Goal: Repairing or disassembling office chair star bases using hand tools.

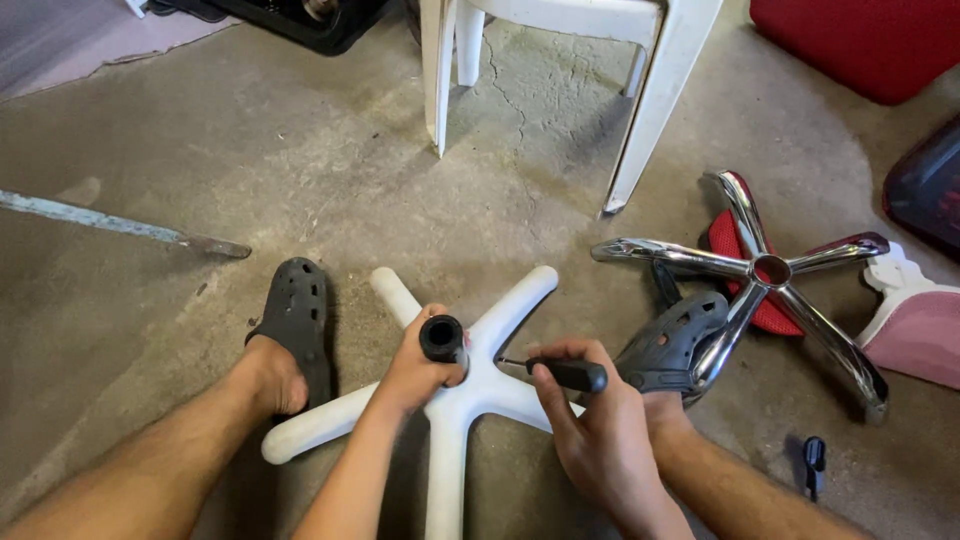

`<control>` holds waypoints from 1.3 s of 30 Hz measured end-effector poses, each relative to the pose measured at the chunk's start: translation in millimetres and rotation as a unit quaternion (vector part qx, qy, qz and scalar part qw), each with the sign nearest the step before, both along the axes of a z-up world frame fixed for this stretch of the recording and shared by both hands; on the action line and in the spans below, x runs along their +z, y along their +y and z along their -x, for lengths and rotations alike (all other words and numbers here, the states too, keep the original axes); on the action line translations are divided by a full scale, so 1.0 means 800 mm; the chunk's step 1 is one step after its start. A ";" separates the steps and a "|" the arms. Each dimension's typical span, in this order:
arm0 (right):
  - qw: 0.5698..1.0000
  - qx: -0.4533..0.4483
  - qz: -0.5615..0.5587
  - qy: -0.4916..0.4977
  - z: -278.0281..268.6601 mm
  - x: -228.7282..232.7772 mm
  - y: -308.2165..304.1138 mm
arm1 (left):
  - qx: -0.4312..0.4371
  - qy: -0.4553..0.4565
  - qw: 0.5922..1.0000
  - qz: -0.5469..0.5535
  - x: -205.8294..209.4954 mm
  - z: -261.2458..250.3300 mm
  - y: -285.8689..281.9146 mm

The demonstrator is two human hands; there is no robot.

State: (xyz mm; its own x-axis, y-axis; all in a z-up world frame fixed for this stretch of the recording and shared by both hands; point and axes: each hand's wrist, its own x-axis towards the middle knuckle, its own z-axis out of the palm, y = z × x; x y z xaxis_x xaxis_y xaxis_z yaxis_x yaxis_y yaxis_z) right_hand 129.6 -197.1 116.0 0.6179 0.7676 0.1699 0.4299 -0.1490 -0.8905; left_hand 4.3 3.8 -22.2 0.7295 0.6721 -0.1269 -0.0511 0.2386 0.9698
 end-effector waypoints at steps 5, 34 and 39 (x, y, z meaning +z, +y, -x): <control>0.998 -0.011 0.013 0.061 0.007 -0.012 0.006 | -0.022 0.030 0.999 -0.020 -0.002 0.023 0.020; 0.939 -0.023 0.097 0.330 0.022 -0.131 0.101 | -0.096 0.297 0.949 -0.053 0.082 0.112 0.062; 0.971 -0.017 0.029 0.236 0.027 -0.057 0.093 | -0.080 0.160 0.974 -0.140 0.084 0.092 0.024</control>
